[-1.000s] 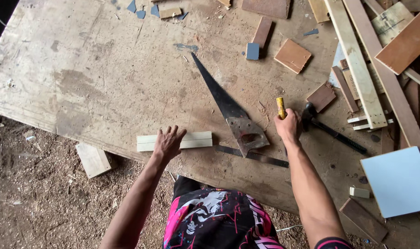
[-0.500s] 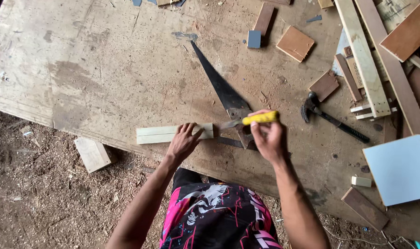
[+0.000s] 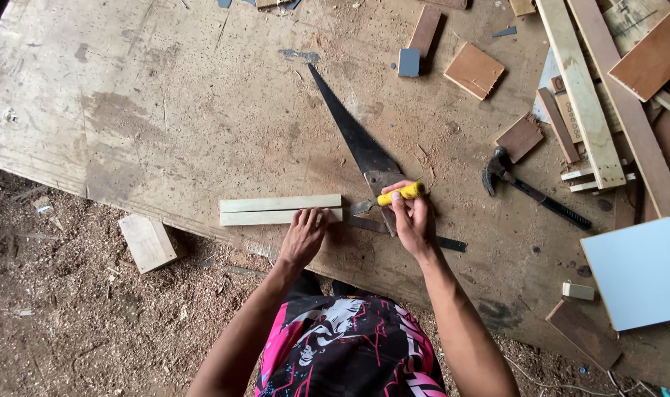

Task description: The person assembles a small wooden frame by cutting a piece of wood with a hand saw, marking it with a utility knife, and then hammering nails to join the pieces together. The person also fits a white rectangular insert into the frame.

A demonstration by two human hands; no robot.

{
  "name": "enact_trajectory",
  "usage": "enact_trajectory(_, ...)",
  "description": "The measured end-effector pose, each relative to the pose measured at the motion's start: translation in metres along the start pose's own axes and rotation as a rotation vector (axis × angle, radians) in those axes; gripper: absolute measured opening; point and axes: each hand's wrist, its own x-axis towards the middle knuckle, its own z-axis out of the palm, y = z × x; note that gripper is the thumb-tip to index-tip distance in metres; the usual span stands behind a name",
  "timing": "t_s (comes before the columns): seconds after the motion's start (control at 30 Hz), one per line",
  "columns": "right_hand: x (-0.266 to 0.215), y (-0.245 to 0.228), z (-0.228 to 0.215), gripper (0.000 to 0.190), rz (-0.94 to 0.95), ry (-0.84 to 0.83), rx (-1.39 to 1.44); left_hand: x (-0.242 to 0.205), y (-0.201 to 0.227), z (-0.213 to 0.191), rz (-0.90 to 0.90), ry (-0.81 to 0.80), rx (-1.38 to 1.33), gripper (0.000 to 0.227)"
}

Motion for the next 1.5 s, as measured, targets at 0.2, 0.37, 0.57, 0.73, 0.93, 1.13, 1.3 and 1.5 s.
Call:
enact_trajectory(0.2, -0.007, 0.006, -0.01, 0.024, 0.022, 0.022, 0.239, 0.002, 0.014, -0.005, -0.16, -0.12, -0.16, 0.043)
enact_trajectory(0.37, -0.012, 0.009, -0.008, 0.022, -0.171, 0.053, -0.028, -0.006, 0.008, 0.005, -0.195, -0.157, -0.393, 0.054)
enact_trajectory(0.57, -0.024, -0.002, 0.011, 0.018, -0.312, 0.032, -0.188, -0.019, 0.01, 0.019, -0.061, -0.063, -0.259, 0.044)
enact_trajectory(0.73, -0.047, -0.018, 0.034, 0.015, -0.452, -0.011, -0.231, -0.018, 0.017, 0.016, -0.146, -0.103, -0.274, 0.039)
enact_trajectory(0.93, -0.055, -0.029, 0.047, 0.016, -0.44, -0.032, -0.292, -0.013, 0.015, 0.005, -0.146, -0.061, -0.273, 0.036)
enact_trajectory(1.13, -0.051, -0.027, 0.051, 0.013, -0.551, -0.025, -0.352, -0.012, 0.013, 0.002, -0.149, -0.051, -0.338, 0.035)
enact_trajectory(1.3, -0.051, -0.029, 0.053, 0.014, -0.449, -0.026, -0.334, -0.014, 0.015, 0.003, -0.156, -0.067, -0.339, 0.037)
enact_trajectory(1.5, -0.052, -0.032, 0.058, 0.014, -0.419, 0.026, -0.325, -0.016, 0.015, 0.008, -0.166, -0.082, -0.312, 0.04)
